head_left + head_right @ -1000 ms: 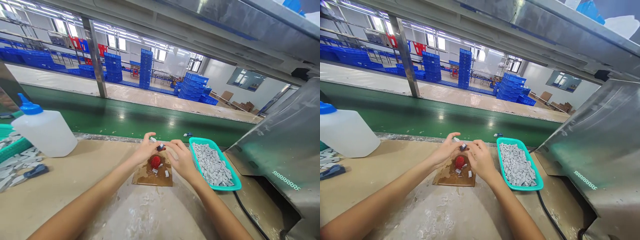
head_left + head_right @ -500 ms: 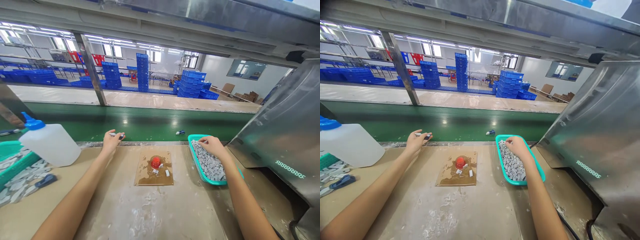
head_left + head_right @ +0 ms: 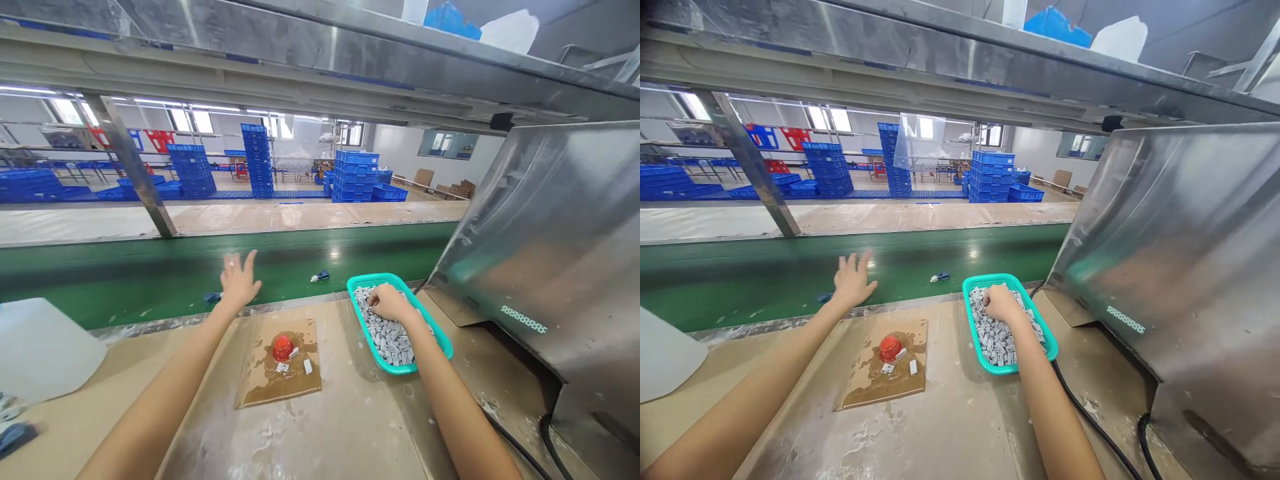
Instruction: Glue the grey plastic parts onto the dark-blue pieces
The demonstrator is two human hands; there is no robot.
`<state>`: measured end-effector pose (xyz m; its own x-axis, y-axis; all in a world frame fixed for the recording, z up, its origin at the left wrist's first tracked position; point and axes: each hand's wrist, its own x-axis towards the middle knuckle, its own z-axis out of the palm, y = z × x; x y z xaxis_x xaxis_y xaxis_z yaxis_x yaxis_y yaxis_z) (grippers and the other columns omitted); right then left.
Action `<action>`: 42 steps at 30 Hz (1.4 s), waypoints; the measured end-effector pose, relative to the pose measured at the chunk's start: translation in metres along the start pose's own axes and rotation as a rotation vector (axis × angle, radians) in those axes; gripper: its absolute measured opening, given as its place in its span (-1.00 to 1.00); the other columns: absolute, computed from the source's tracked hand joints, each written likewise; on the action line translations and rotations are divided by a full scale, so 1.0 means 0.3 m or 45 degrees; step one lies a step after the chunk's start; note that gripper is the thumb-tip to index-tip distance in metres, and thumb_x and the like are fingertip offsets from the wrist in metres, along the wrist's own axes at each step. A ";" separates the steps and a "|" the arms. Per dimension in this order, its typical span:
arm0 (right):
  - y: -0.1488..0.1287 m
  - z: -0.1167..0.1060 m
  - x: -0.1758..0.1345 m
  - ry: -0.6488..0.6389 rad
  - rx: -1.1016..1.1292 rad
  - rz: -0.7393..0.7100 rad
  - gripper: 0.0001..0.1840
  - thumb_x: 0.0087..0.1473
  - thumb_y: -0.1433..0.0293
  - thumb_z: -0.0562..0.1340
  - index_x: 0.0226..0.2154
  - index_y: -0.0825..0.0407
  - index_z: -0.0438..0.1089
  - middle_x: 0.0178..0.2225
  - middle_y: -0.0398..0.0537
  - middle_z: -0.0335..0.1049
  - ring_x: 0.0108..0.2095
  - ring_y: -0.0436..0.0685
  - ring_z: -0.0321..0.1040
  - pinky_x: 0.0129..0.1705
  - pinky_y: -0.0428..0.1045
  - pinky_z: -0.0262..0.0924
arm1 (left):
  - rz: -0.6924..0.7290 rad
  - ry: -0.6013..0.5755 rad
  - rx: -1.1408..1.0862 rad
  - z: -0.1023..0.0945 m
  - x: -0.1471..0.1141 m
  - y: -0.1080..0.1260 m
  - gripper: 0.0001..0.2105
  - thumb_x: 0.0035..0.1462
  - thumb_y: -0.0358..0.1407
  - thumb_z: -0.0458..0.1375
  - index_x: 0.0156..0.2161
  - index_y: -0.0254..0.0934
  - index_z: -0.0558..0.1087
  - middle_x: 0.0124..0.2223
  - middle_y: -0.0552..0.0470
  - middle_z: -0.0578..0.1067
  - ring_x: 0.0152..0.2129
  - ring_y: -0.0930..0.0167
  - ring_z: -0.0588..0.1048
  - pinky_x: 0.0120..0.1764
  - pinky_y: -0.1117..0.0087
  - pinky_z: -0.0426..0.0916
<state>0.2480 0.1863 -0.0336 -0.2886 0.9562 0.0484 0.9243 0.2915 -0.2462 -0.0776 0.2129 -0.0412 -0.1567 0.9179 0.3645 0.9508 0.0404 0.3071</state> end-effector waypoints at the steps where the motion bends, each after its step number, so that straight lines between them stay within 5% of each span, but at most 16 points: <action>1: 0.001 0.000 -0.003 0.007 0.012 -0.011 -0.68 -0.33 0.70 0.10 -0.57 0.09 0.48 -0.49 -0.03 0.49 -0.42 0.10 0.38 -0.41 -0.12 0.16 | 0.070 -0.111 -0.059 0.021 0.017 0.045 -0.34 -0.07 -0.36 0.05 0.18 -0.28 -0.06 0.22 -0.34 -0.10 0.15 -0.03 -0.23 0.01 -0.06 -0.10; 5: -0.007 -0.001 -0.013 0.036 0.068 -0.078 -0.66 -0.34 0.67 0.12 -0.48 0.06 0.48 -0.42 -0.07 0.49 -0.38 0.08 0.37 -0.40 -0.14 0.16 | 0.316 -0.445 -0.279 0.100 0.060 0.202 -0.47 -0.09 -0.36 0.07 0.07 -0.16 0.18 0.15 -0.17 0.17 0.10 0.15 0.09 0.00 0.19 0.05; 9: -0.021 0.009 -0.010 0.073 0.087 -0.091 -0.74 -0.35 0.65 0.12 -0.62 0.07 0.45 -0.53 -0.09 0.46 -0.45 0.08 0.34 -0.42 -0.12 0.13 | 0.369 -0.544 -0.390 0.136 0.079 0.274 -0.71 -0.21 -0.37 0.15 -0.25 -0.23 0.42 -0.16 -0.14 0.47 -0.16 0.22 0.39 -0.13 0.33 0.19; 14: -0.015 0.013 0.001 0.183 0.172 -0.057 -0.77 -0.32 0.64 0.11 -0.68 0.08 0.42 -0.61 -0.08 0.41 -0.53 0.05 0.31 -0.47 -0.13 0.12 | 0.211 -0.461 -0.572 0.106 0.063 0.231 -0.89 -0.33 -0.46 0.16 -0.61 -0.26 0.31 -0.51 -0.01 0.44 -0.37 0.24 0.43 -0.24 0.30 0.24; 19: -0.013 -0.008 0.009 0.443 0.322 0.006 -0.74 -0.13 0.53 0.08 -0.38 0.14 0.44 -0.47 0.00 0.38 -0.46 0.07 0.32 -0.41 -0.08 0.20 | -0.003 -0.246 -0.928 0.002 -0.050 0.161 -0.84 -0.13 -0.28 0.06 -0.36 -0.25 0.34 -0.42 0.04 0.42 -0.45 0.41 0.42 -0.31 0.38 0.30; 22: -0.050 -0.011 0.009 0.586 0.466 0.003 -0.67 -0.05 0.46 0.04 -0.20 0.14 0.35 -0.37 0.00 0.31 -0.49 0.02 0.33 -0.45 -0.07 0.26 | -0.249 -0.163 -1.452 -0.082 -0.135 0.136 -0.85 -0.11 -0.28 0.07 -0.37 -0.28 0.35 -0.43 0.05 0.42 -0.44 0.46 0.43 -0.28 0.39 0.34; 24: -0.100 -0.007 0.003 0.631 0.717 -0.072 -0.73 -0.07 0.41 0.09 -0.28 0.11 0.37 -0.41 -0.05 0.28 -0.55 -0.01 0.31 -0.50 -0.07 0.28 | -0.494 -0.154 -1.893 -0.128 -0.179 0.122 -0.87 -0.14 -0.37 0.11 -0.38 -0.30 0.36 -0.49 0.06 0.41 -0.45 0.45 0.44 -0.26 0.34 0.36; 28: -0.236 0.014 -0.021 0.503 1.186 -0.252 -0.85 -0.21 0.37 0.22 -0.49 0.08 0.43 -0.46 -0.11 0.24 -0.58 -0.03 0.28 -0.49 -0.04 0.33 | -0.804 -0.171 -2.263 -0.168 -0.215 0.096 -0.89 -0.06 -0.48 0.07 -0.35 -0.39 0.40 -0.54 0.02 0.41 -0.48 0.43 0.47 -0.28 0.30 0.40; 32: -0.347 0.041 -0.053 0.225 1.364 -0.288 -0.85 -0.28 0.43 0.25 -0.50 0.07 0.46 -0.34 -0.05 0.30 -0.47 -0.01 0.33 -0.38 -0.03 0.33 | -0.747 -0.229 -2.329 -0.162 -0.209 0.085 -0.91 -0.03 -0.52 0.08 -0.38 -0.43 0.43 -0.50 -0.04 0.45 -0.51 0.49 0.45 -0.26 0.40 0.38; 36: -0.390 0.064 -0.074 -0.017 1.472 -0.247 -0.90 -0.29 0.45 0.29 -0.54 0.08 0.45 -0.50 -0.11 0.37 -0.55 -0.03 0.32 -0.41 -0.05 0.30 | -0.723 -0.257 -2.371 -0.153 -0.212 0.091 -0.89 -0.01 -0.50 0.07 -0.50 -0.42 0.40 -0.49 -0.05 0.47 -0.49 0.50 0.45 -0.23 0.43 0.35; 42: -0.403 0.094 -0.081 -0.043 1.644 -0.164 -0.77 -0.32 0.43 0.33 -0.43 0.04 0.46 -0.61 -0.22 0.30 -0.71 -0.08 0.23 -0.72 -0.14 0.15 | -0.686 -0.414 -2.352 -0.154 -0.230 0.104 -0.92 -0.06 -0.45 0.10 -0.53 -0.37 0.35 -0.54 0.02 0.42 -0.66 0.58 0.34 -0.57 0.53 0.26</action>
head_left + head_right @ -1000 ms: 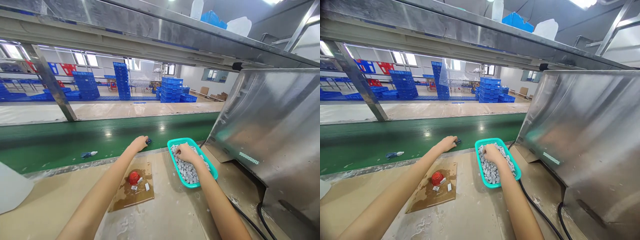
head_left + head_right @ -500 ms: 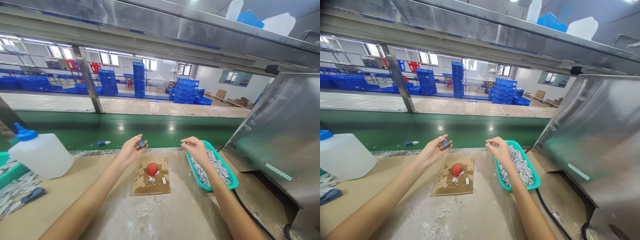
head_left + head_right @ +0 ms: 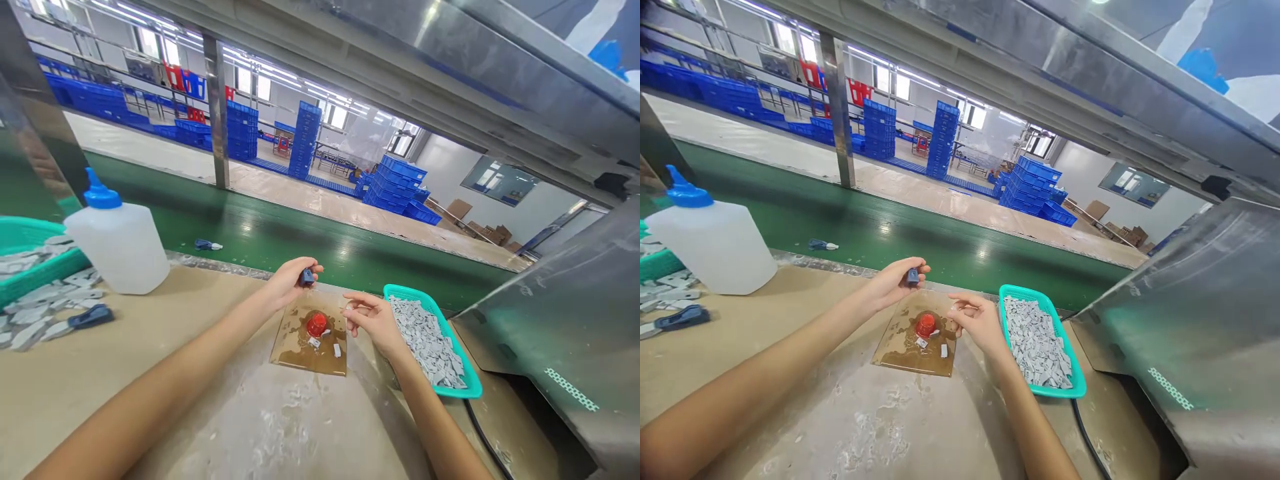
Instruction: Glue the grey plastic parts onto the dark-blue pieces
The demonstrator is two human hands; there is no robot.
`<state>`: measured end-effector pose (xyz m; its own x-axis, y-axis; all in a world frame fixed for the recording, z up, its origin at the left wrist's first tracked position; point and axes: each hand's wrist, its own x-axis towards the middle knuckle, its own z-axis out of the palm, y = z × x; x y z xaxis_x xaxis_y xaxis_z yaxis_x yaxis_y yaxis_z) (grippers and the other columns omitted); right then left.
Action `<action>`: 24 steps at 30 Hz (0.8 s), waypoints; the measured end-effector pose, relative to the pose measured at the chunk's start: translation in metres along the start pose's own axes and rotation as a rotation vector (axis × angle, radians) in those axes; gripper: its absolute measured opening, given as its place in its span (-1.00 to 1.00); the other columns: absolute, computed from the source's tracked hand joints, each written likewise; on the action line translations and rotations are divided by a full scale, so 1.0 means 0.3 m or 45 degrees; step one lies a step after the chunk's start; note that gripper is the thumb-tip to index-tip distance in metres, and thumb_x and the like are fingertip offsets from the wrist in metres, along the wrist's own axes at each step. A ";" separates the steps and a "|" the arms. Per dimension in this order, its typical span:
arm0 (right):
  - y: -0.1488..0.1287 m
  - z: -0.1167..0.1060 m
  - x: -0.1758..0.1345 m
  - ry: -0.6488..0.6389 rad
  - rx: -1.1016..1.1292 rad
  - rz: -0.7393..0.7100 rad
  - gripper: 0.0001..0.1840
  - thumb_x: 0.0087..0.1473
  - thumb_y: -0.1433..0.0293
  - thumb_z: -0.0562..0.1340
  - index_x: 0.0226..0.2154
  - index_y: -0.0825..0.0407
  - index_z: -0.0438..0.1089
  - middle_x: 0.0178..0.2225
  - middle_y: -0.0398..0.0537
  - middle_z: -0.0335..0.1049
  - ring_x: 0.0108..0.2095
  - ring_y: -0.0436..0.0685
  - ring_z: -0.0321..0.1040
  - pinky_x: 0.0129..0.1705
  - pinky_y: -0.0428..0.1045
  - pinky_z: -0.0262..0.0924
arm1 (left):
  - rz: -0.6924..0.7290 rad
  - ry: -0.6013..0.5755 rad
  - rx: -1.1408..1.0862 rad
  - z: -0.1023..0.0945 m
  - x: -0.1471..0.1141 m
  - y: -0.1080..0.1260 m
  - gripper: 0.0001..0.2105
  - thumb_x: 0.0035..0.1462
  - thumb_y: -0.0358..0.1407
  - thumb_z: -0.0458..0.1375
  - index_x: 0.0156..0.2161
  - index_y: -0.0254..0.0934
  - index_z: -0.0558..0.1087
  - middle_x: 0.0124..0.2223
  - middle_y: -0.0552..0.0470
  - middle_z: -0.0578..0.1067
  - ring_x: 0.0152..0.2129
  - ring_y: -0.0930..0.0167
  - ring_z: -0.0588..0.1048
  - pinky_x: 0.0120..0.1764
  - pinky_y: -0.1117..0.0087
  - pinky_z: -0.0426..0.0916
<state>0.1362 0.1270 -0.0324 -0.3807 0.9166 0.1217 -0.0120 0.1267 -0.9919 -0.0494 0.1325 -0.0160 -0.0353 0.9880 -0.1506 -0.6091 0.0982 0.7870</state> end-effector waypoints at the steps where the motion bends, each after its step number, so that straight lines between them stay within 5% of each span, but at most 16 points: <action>1: 0.004 0.002 0.001 -0.005 0.009 -0.003 -0.79 -0.30 0.42 0.33 -0.45 0.05 0.46 -0.61 -0.21 0.30 -0.71 -0.07 0.24 -0.72 -0.14 0.15 | -0.006 -0.001 0.000 0.002 -0.002 0.000 -0.93 -0.07 -0.45 0.10 -0.53 -0.37 0.35 -0.57 0.05 0.39 -0.70 0.60 0.29 -0.62 0.56 0.20; 9: 0.018 0.016 0.005 -0.053 0.065 0.131 -0.74 -0.34 0.37 0.35 -0.44 0.06 0.48 -0.48 -0.13 0.39 -0.57 -0.02 0.36 -0.44 -0.05 0.32 | -0.056 0.191 -0.143 -0.001 0.002 0.012 -0.96 -0.04 -0.46 0.04 -0.46 -0.33 0.30 -0.63 0.12 0.30 -0.73 0.57 0.27 -0.63 0.53 0.19; 16: 0.031 0.033 0.004 0.001 -0.110 0.166 -0.73 -0.31 0.37 0.31 -0.43 0.12 0.39 -0.60 -0.15 0.35 -0.58 0.03 0.37 -0.46 -0.03 0.32 | -0.090 0.285 -0.311 0.013 0.002 0.023 -0.96 -0.04 -0.47 -0.01 -0.44 -0.33 0.25 -0.57 0.06 0.30 -0.70 0.54 0.28 -0.62 0.51 0.21; 24: 0.054 0.042 -0.005 -0.121 -0.669 -0.118 -0.83 -0.09 0.42 0.13 -0.39 0.08 0.40 -0.38 -0.02 0.38 -0.50 0.02 0.36 -0.43 -0.04 0.32 | -0.025 0.450 -0.473 0.010 -0.003 0.033 -0.63 -0.28 -0.63 -0.09 -0.28 -0.29 0.22 -0.41 0.02 0.26 -0.54 0.51 0.35 -0.43 0.46 0.29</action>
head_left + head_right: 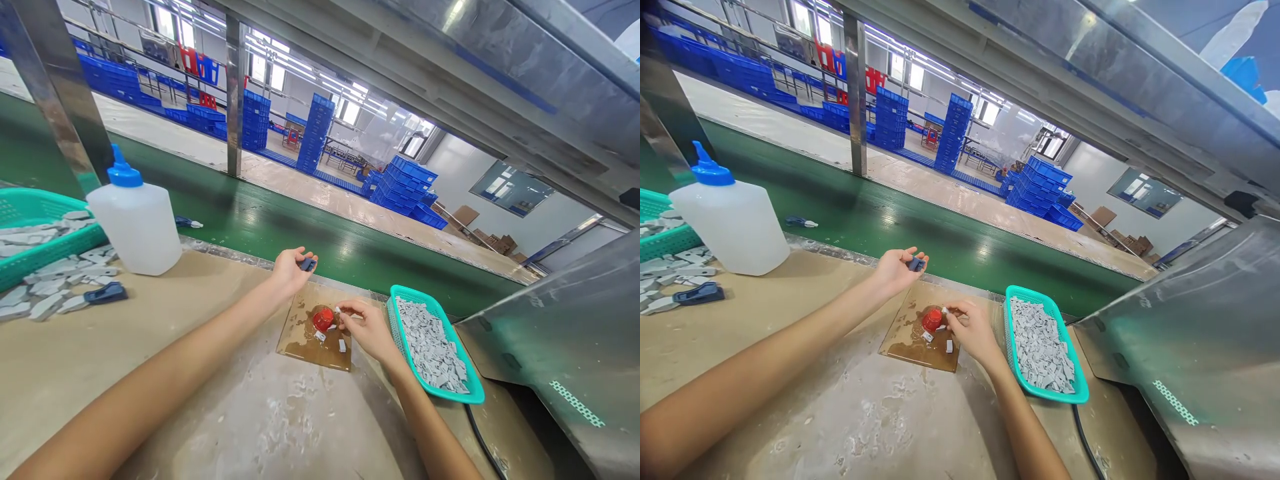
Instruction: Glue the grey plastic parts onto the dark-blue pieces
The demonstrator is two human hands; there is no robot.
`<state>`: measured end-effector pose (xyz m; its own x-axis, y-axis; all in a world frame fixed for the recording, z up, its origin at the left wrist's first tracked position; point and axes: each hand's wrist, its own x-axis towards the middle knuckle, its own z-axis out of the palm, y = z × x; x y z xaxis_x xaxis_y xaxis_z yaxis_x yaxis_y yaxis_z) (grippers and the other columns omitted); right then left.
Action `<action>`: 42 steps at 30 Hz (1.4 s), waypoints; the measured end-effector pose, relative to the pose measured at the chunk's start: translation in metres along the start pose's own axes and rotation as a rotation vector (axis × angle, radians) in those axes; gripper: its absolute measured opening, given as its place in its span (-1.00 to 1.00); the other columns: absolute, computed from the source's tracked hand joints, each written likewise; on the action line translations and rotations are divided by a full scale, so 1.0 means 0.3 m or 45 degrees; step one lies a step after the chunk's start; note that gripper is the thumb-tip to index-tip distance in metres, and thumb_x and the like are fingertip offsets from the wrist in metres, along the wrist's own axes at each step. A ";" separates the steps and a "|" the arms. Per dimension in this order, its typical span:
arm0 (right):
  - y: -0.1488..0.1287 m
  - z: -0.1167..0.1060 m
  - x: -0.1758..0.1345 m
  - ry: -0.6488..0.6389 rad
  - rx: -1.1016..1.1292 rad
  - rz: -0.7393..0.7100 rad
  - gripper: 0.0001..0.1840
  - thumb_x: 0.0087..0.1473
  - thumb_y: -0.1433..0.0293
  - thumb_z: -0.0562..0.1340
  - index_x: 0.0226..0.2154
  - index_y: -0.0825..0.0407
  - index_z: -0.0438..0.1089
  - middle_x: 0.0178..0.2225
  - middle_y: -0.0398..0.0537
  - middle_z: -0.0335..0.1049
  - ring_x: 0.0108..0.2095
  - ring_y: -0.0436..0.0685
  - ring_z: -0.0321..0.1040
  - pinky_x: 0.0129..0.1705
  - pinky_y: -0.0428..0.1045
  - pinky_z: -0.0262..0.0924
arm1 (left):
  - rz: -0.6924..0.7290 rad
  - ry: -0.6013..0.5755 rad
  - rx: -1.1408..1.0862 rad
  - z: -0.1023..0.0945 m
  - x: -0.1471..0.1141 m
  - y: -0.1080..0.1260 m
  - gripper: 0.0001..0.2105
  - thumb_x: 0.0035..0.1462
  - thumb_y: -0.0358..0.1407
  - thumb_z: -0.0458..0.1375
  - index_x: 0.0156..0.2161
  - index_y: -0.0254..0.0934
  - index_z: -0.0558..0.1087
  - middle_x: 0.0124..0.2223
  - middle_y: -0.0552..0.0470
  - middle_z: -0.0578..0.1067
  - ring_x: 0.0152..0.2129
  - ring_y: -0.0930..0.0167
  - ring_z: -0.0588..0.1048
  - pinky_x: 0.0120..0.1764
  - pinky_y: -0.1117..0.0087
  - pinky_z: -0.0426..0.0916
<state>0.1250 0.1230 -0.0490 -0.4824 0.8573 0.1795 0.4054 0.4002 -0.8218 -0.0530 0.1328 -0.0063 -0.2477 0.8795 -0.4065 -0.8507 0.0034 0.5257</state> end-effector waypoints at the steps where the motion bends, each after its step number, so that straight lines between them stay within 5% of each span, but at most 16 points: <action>1: -0.003 0.003 -0.003 -0.012 -0.119 -0.065 -0.80 -0.06 0.44 0.10 -0.36 0.06 0.41 -0.38 -0.02 0.38 -0.46 0.03 0.36 -0.41 -0.04 0.31 | 0.006 0.003 0.006 -0.002 0.002 0.002 -0.60 -0.31 -0.65 -0.10 -0.28 -0.28 0.22 -0.40 0.02 0.26 -0.53 0.51 0.35 -0.42 0.46 0.29; 5: -0.015 0.014 -0.010 0.041 -0.498 -0.255 -0.78 -0.06 0.51 0.11 -0.33 0.04 0.41 -0.45 -0.04 0.42 -0.44 0.06 0.33 -0.41 -0.05 0.25 | 0.050 0.002 0.050 -0.007 0.013 0.002 -0.56 -0.34 -0.70 -0.11 -0.29 -0.27 0.22 -0.32 0.02 0.25 -0.49 0.54 0.36 -0.39 0.49 0.26; 13: -0.021 0.016 -0.019 0.011 -0.617 -0.354 -0.84 -0.03 0.54 0.12 -0.50 0.06 0.40 -0.48 -0.05 0.44 -0.46 0.06 0.35 -0.41 -0.07 0.21 | 0.092 -0.071 0.098 -0.014 0.019 -0.007 -0.59 -0.21 -0.72 -0.05 -0.23 -0.29 0.24 -0.35 0.02 0.30 -0.49 0.55 0.39 -0.34 0.49 0.28; 18: -0.010 0.017 -0.020 0.039 -0.615 -0.415 -0.82 -0.03 0.54 0.11 -0.50 0.05 0.40 -0.49 -0.05 0.44 -0.48 0.06 0.34 -0.42 -0.07 0.21 | 0.128 -0.142 0.085 -0.005 0.014 -0.011 -0.64 -0.14 -0.67 0.07 -0.20 -0.34 0.24 -0.45 0.07 0.36 -0.53 0.58 0.37 -0.27 0.52 0.29; 25: -0.004 0.018 -0.022 0.050 -0.639 -0.459 -0.78 0.01 0.51 0.07 -0.49 0.02 0.40 -0.50 -0.06 0.43 -0.48 0.05 0.33 -0.41 -0.07 0.22 | 0.061 -0.344 0.175 -0.017 0.012 -0.010 -0.85 -0.15 -0.59 0.16 -0.42 -0.37 0.36 -0.50 0.02 0.44 -0.48 0.48 0.46 -0.21 0.38 0.33; 30: -0.014 0.017 -0.023 0.153 -0.609 -0.537 -0.78 0.03 0.49 0.06 -0.46 0.02 0.41 -0.46 -0.05 0.44 -0.43 0.06 0.35 -0.37 -0.06 0.24 | 0.025 -0.416 0.287 -0.026 0.018 -0.025 -0.85 -0.15 -0.61 0.15 -0.42 -0.37 0.37 -0.49 0.00 0.46 -0.46 0.42 0.49 -0.22 0.35 0.36; 38: -0.039 0.008 -0.023 0.075 -0.539 -0.469 -0.78 0.00 0.51 0.08 -0.48 0.00 0.42 -0.49 -0.09 0.45 -0.47 0.05 0.36 -0.40 -0.07 0.25 | 0.113 -0.493 0.535 -0.025 0.019 -0.044 -0.78 -0.28 -0.65 0.19 -0.43 -0.40 0.44 -0.46 -0.02 0.50 -0.44 0.44 0.48 -0.18 0.35 0.30; 42: -0.062 -0.007 -0.028 0.290 -0.445 -0.481 -0.81 0.00 0.45 0.11 -0.49 -0.01 0.43 -0.49 -0.08 0.45 -0.45 0.06 0.36 -0.40 -0.05 0.25 | 0.139 -0.569 0.702 -0.028 0.008 -0.049 -0.77 -0.35 -0.59 0.25 -0.45 -0.37 0.47 -0.46 -0.04 0.52 -0.46 0.43 0.46 -0.22 0.35 0.29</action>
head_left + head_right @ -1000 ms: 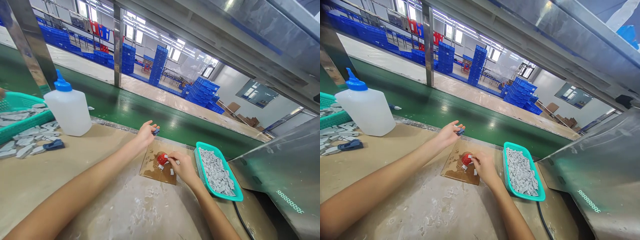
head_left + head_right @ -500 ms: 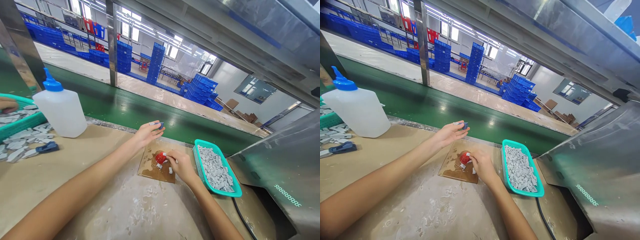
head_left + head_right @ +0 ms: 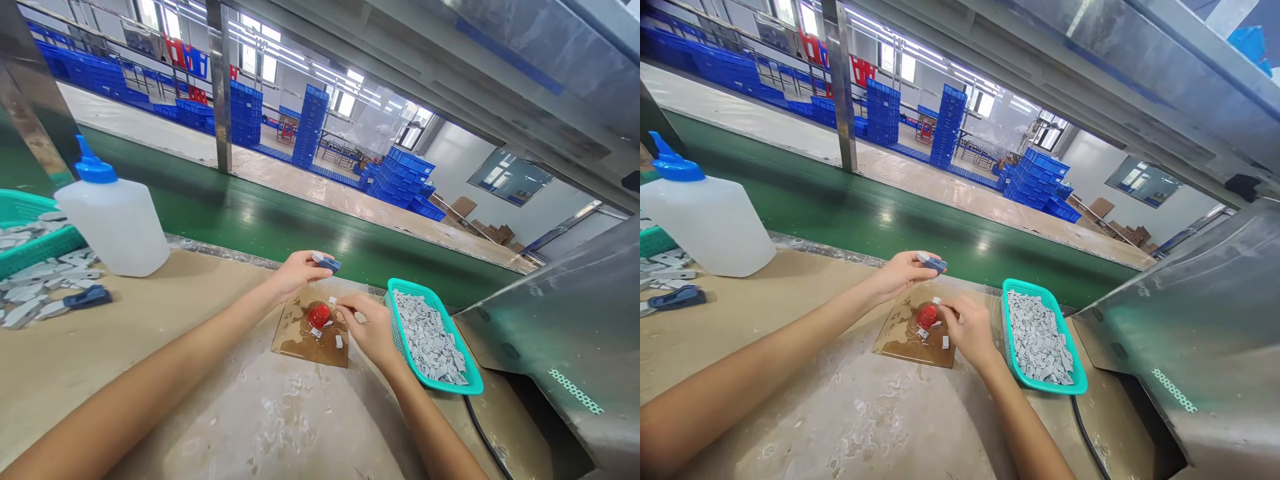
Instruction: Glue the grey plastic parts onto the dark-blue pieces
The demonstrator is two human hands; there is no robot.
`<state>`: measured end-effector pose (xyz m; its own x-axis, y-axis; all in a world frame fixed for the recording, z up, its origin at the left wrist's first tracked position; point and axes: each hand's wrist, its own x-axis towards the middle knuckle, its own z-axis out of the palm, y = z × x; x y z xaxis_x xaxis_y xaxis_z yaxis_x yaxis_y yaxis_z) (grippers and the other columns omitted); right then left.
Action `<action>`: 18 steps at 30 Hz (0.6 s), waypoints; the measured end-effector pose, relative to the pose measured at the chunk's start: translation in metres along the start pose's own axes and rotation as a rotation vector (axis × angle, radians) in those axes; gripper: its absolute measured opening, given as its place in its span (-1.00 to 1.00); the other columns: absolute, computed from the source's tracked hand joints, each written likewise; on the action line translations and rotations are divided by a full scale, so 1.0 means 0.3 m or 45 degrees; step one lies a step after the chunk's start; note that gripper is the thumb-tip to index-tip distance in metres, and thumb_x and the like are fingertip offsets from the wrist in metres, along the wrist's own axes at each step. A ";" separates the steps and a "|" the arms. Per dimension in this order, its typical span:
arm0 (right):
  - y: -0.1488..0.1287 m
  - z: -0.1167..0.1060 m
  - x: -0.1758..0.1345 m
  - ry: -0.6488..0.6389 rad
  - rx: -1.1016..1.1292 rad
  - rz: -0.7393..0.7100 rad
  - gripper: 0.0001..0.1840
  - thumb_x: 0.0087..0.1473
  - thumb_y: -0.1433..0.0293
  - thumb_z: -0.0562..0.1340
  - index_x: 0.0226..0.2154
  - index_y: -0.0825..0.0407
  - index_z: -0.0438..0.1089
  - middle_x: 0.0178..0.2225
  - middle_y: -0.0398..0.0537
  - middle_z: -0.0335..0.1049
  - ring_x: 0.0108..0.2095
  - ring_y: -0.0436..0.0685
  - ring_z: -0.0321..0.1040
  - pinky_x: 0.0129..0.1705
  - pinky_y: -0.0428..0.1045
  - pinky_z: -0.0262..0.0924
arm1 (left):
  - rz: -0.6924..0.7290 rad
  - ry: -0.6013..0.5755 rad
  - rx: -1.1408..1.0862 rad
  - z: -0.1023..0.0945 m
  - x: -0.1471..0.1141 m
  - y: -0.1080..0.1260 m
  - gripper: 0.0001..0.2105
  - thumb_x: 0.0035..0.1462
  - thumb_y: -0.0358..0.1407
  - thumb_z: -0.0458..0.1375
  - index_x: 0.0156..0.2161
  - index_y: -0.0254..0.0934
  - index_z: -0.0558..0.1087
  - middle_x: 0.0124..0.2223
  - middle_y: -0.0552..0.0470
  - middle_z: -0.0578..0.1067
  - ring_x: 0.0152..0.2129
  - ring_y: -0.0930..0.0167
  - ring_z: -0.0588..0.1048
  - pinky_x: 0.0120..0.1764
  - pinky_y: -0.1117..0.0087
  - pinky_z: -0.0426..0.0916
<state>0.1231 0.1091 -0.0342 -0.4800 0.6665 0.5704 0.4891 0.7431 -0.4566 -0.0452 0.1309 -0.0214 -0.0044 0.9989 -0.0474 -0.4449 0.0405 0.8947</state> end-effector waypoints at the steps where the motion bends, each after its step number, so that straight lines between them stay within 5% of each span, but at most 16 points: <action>1: -0.003 -0.008 0.003 0.069 0.026 0.028 -0.83 -0.01 0.44 0.13 -0.48 -0.01 0.43 -0.48 -0.09 0.45 -0.44 0.06 0.36 -0.39 -0.05 0.25 | 0.010 -0.027 0.054 0.002 -0.003 0.000 -0.78 -0.35 -0.57 0.25 -0.46 -0.36 0.48 -0.45 -0.04 0.52 -0.46 0.43 0.46 -0.24 0.36 0.30; 8: 0.011 -0.065 0.026 0.279 0.171 0.192 -0.87 -0.06 0.42 0.18 -0.42 -0.01 0.46 -0.45 -0.09 0.44 -0.46 0.04 0.34 -0.40 -0.05 0.26 | 0.050 -0.198 0.344 0.034 -0.028 0.006 -0.81 -0.34 -0.57 0.23 -0.51 -0.31 0.50 -0.47 -0.01 0.53 -0.45 0.40 0.45 -0.28 0.39 0.32; 18: 0.011 -0.066 0.030 0.208 0.072 0.068 -0.87 -0.04 0.46 0.18 -0.45 0.00 0.46 -0.44 -0.07 0.47 -0.43 0.05 0.36 -0.40 -0.05 0.24 | -0.025 -0.254 0.351 0.044 -0.037 -0.004 -0.83 -0.32 -0.55 0.23 -0.49 -0.34 0.50 -0.46 -0.03 0.53 -0.45 0.39 0.46 -0.26 0.37 0.32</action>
<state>0.1349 0.1163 -0.0170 -0.3275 0.6897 0.6458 0.4666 0.7124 -0.5242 -0.0327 0.1200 -0.0160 0.1891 0.9820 -0.0021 -0.1842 0.0375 0.9822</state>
